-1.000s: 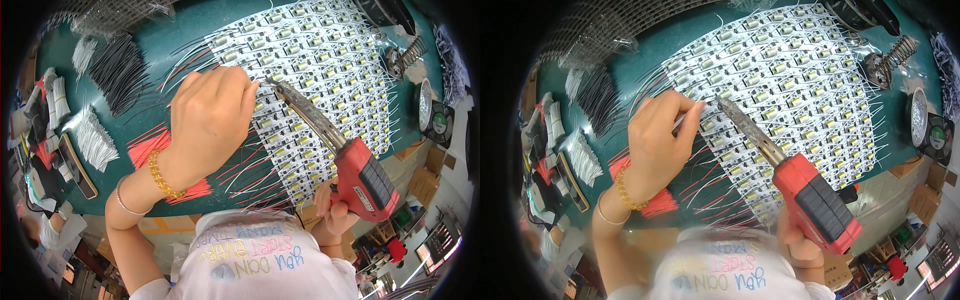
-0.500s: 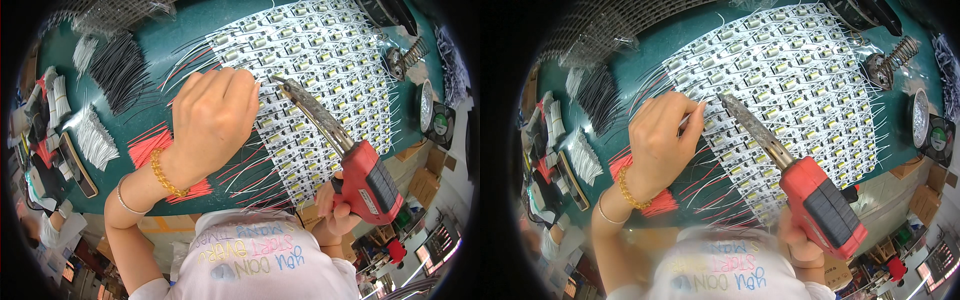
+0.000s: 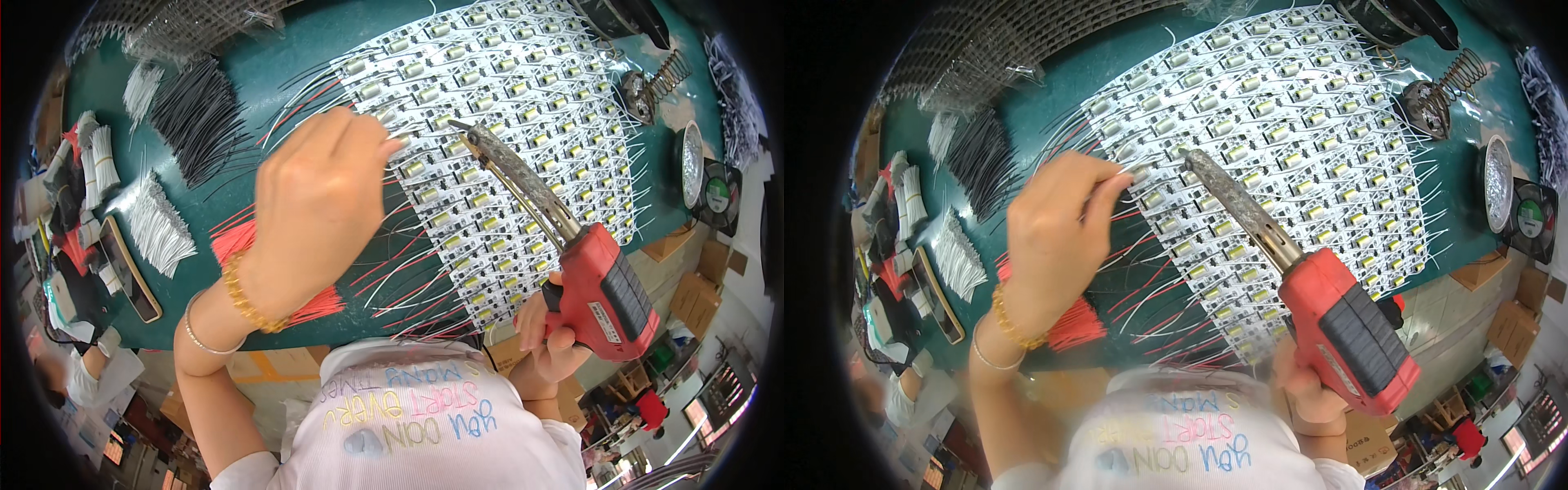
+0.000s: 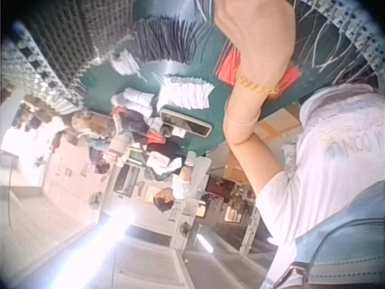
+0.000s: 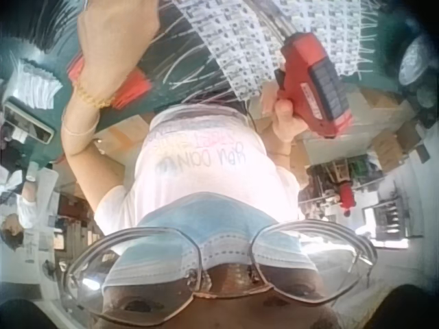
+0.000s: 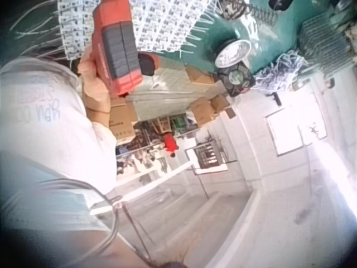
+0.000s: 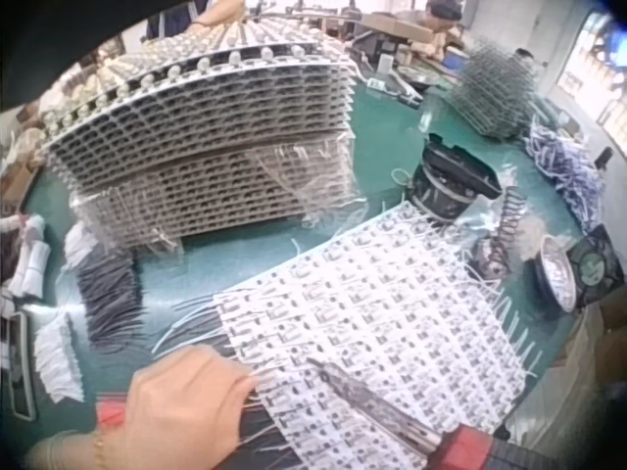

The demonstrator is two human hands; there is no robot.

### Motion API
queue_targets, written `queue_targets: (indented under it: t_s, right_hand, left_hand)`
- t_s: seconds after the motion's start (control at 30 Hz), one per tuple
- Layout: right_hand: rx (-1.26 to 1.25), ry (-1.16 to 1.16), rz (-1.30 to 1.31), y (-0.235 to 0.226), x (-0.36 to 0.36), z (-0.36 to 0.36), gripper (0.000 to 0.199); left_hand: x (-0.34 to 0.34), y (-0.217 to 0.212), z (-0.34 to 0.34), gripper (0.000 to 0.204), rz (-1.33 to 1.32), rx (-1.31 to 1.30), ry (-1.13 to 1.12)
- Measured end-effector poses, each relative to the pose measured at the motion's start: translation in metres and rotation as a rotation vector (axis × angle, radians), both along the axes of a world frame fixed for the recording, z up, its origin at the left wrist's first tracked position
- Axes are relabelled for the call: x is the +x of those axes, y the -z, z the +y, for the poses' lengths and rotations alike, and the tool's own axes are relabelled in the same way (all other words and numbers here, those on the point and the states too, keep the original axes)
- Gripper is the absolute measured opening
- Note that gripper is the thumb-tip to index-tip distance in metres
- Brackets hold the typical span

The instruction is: The person uses a soldering iron to attach red and white wires to a large LED panel. They systematically pick up wires from piles on the table and solder them to specific points on the circuit board, working across the surface of the panel.

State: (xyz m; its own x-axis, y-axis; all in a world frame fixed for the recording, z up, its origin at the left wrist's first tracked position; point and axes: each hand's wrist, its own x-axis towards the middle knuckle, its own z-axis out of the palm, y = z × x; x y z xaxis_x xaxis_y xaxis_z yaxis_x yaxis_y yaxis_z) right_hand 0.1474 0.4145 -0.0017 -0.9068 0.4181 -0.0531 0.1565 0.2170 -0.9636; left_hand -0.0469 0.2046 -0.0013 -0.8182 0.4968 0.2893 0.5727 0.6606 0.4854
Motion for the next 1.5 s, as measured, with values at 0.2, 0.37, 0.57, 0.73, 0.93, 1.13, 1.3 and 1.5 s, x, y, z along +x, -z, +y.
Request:
queue_targets:
  t_s: [0.2, 0.37, 0.57, 0.73, 0.93, 1.13, 1.3, 1.5]
  right_hand:
    - [-0.159, 0.082, 0.015, -0.004, 0.011, 0.001, 0.082]
    - [-0.092, 0.007, -0.063, -0.011, 0.018, 0.004, 0.084]
    - [-0.217, -0.1, 0.015, -0.005, 0.025, 0.006, 0.085]
    - [-0.232, -0.115, 0.031, 0.002, 0.025, 0.008, 0.085]
    - [-0.153, -0.087, -0.004, 0.005, 0.023, 0.01, 0.085]
    - [-0.139, -0.086, -0.01, 0.006, 0.025, 0.009, 0.085]
    - [-0.157, -0.08, -0.009, 0.002, 0.028, 0.009, 0.085]
    - [-0.152, -0.064, -0.004, 0.003, 0.031, 0.01, 0.085]
  left_hand:
    - [-0.005, -0.058, -0.043, 0.003, -0.23, -0.057, -0.188]
    - [0.012, -0.042, -0.002, 0.007, -0.346, 0.196, -0.056]
    - [0.009, 0.005, 0.013, 0.012, -0.353, 0.158, -0.049]
    - [0.012, 0.007, 0.016, 0.013, -0.311, 0.137, -0.059]
    - [0.013, 0.01, 0.015, 0.013, -0.224, 0.144, -0.036]
    - [0.013, 0.012, 0.016, 0.014, -0.182, 0.146, -0.024]
    - [0.013, 0.011, 0.015, 0.015, -0.202, 0.145, -0.029]
    - [0.013, 0.01, 0.016, 0.014, -0.2, 0.125, -0.027]
